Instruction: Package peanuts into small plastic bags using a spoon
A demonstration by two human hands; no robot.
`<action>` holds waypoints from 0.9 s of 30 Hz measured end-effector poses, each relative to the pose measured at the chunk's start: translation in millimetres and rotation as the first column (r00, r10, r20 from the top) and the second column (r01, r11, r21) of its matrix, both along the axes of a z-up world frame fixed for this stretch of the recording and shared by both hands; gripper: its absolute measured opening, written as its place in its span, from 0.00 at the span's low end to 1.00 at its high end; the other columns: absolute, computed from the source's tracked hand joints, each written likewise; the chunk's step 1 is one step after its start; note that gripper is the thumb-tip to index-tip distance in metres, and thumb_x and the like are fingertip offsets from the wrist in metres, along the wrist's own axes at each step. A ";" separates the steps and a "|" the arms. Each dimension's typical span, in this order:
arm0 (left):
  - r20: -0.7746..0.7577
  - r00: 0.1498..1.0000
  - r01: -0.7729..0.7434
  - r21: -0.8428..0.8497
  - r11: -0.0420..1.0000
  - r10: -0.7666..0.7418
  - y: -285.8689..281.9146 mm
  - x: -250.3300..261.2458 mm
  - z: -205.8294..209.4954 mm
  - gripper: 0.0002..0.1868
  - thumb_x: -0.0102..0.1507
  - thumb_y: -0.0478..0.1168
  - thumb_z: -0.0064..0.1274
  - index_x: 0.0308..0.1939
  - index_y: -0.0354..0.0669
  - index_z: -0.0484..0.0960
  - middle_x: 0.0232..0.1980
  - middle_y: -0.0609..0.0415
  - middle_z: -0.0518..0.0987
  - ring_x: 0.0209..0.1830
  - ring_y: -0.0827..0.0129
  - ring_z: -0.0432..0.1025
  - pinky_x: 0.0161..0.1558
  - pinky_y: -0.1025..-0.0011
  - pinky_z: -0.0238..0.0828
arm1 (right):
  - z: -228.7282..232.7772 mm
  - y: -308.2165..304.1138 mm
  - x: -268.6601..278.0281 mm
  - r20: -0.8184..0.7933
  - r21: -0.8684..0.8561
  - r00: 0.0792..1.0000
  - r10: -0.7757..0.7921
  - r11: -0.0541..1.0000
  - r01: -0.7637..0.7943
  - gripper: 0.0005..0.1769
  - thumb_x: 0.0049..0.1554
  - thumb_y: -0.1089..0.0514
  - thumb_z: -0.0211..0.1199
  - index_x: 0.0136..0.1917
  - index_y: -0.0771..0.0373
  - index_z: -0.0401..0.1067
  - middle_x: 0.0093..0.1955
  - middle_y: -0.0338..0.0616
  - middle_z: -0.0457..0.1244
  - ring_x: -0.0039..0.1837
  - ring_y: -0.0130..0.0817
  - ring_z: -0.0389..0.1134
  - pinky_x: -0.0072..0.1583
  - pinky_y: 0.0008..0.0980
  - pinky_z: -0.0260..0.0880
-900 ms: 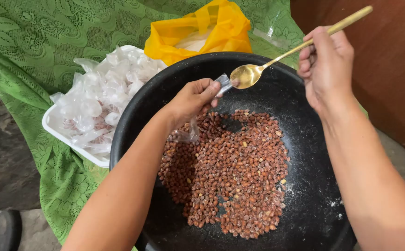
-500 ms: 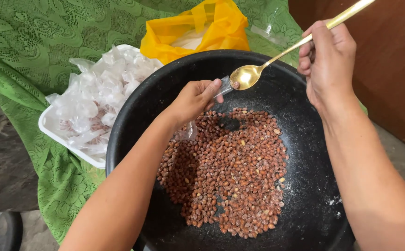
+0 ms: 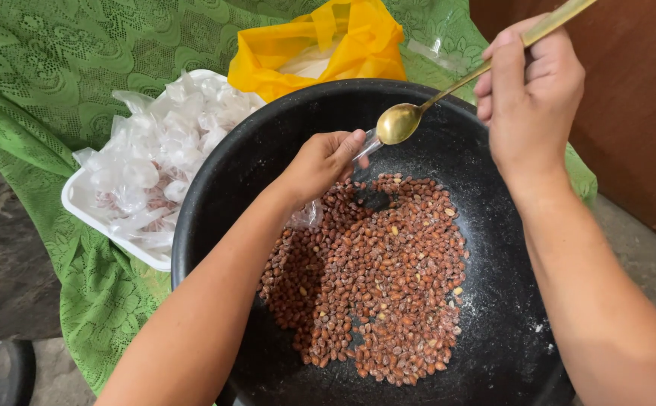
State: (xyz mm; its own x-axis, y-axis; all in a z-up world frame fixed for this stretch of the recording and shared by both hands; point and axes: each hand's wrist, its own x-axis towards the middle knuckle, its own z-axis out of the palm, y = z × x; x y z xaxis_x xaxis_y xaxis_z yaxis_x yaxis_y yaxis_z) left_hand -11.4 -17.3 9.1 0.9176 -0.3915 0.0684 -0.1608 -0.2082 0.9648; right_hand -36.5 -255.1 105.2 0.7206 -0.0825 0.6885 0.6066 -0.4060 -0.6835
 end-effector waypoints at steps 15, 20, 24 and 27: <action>0.109 0.982 -0.106 -0.356 0.928 0.154 12.8 10.3 14.2 0.29 0.73 0.60 0.38 0.37 0.42 0.84 0.15 0.59 0.65 0.13 0.81 0.53 0.17 0.84 0.49 | -72.1 3.8 36.5 -0.249 -0.259 0.967 -0.061 0.966 -0.005 0.15 0.71 0.54 0.51 0.49 0.63 0.73 0.34 0.49 0.67 0.33 0.39 0.70 0.39 0.37 0.70; 0.098 0.983 -0.114 -0.352 0.929 0.158 12.5 9.2 14.0 0.30 0.73 0.60 0.38 0.36 0.40 0.84 0.15 0.57 0.65 0.12 0.80 0.53 0.15 0.83 0.49 | -128.5 19.4 56.2 -0.515 -0.079 0.853 -0.080 0.996 0.045 0.15 0.69 0.52 0.48 0.45 0.57 0.72 0.32 0.43 0.67 0.29 0.31 0.68 0.33 0.26 0.69; 0.083 0.984 -0.114 -0.395 0.911 0.159 11.2 12.7 11.4 0.30 0.73 0.60 0.39 0.35 0.40 0.84 0.15 0.57 0.65 0.11 0.81 0.53 0.14 0.83 0.49 | -143.3 17.3 67.4 -0.548 0.158 0.837 -0.006 0.981 0.110 0.11 0.65 0.57 0.49 0.46 0.60 0.71 0.31 0.44 0.65 0.28 0.25 0.65 0.30 0.20 0.68; 0.106 0.981 -0.108 -0.400 0.910 0.163 12.3 19.5 8.3 0.30 0.72 0.61 0.39 0.35 0.41 0.84 0.15 0.56 0.66 0.11 0.80 0.54 0.13 0.83 0.50 | -116.5 22.3 57.7 -0.547 0.256 0.835 0.055 0.961 0.104 0.10 0.65 0.57 0.48 0.46 0.60 0.69 0.31 0.40 0.62 0.28 0.22 0.61 0.30 0.16 0.65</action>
State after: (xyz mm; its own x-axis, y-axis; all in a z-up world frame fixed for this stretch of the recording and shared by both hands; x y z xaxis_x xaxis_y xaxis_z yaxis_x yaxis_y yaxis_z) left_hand 8.1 -5.0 17.4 0.9314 -0.1808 0.3160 -0.2911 0.1515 0.9446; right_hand 21.2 -232.8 -11.3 0.9650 -0.2258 0.1335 0.0954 -0.1718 -0.9805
